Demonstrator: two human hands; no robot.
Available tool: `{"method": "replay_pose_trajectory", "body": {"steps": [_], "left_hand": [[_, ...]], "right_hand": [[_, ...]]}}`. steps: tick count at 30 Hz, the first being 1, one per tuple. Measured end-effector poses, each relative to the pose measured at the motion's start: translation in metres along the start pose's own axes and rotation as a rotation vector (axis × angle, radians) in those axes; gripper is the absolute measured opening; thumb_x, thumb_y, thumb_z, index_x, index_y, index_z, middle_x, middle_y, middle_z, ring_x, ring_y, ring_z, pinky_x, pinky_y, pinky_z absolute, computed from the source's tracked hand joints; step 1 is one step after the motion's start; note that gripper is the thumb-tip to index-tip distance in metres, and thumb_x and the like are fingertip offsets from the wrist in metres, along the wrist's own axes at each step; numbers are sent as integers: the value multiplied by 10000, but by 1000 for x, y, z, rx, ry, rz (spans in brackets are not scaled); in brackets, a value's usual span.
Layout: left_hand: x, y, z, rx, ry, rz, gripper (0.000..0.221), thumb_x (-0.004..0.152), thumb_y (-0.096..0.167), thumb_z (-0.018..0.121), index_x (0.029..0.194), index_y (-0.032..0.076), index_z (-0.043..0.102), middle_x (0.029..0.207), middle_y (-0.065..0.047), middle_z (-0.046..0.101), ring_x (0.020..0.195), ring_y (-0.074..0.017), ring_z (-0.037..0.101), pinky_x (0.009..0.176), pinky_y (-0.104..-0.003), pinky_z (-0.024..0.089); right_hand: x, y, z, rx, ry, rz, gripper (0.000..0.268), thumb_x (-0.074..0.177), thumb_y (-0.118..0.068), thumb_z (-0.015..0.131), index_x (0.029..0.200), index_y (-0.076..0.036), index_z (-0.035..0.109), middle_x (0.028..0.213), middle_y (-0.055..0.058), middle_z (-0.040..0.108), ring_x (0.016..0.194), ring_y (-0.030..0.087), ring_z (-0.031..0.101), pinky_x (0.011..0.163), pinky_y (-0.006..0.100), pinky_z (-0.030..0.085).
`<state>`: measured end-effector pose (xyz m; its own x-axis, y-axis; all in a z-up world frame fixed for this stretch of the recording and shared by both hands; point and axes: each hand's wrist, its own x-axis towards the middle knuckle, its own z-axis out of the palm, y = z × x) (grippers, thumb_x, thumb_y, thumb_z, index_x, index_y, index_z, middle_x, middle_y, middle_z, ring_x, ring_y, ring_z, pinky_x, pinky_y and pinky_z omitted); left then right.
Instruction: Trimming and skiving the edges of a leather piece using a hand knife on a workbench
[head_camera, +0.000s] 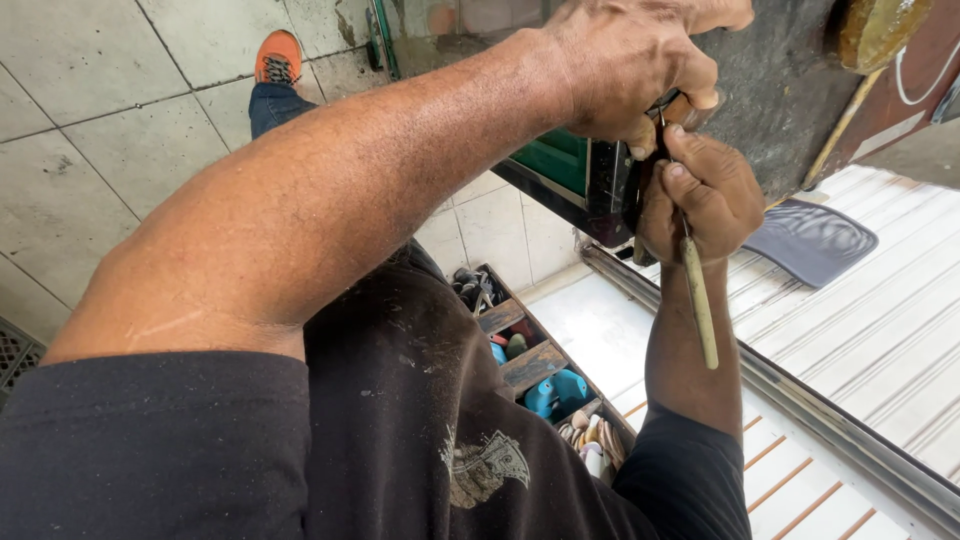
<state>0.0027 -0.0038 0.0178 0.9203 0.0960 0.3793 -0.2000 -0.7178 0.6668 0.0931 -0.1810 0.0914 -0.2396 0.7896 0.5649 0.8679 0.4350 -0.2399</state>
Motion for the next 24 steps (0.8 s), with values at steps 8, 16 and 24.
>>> {"method": "replay_pose_trajectory", "body": {"steps": [8,16,24], "left_hand": [[-3,5,-1,-37,3,-37,324,727,343,873,1031,346,760,1589,27,284,1363,-239,488,822,-495,524],[-2,1,7,-45,-31,-30,347,668,361,858,961,289,687,1626,-54,370,1127,-321,658,618,-539,527],[-2,0,14,15,111,-28,240,824,381,865,970,276,706,1276,-11,499,1078,-253,552,636,-503,488]], "right_hand": [[4,6,0,-194,-29,-138,170,943,99,650,807,24,579,956,265,771,606,363,643,490,430,498],[-7,5,-8,-85,-64,-157,216,958,148,694,800,61,574,859,301,710,680,428,722,531,512,614],[-14,-21,-21,-93,-120,-3,241,992,87,611,789,62,482,935,364,687,825,514,745,747,570,656]]}}
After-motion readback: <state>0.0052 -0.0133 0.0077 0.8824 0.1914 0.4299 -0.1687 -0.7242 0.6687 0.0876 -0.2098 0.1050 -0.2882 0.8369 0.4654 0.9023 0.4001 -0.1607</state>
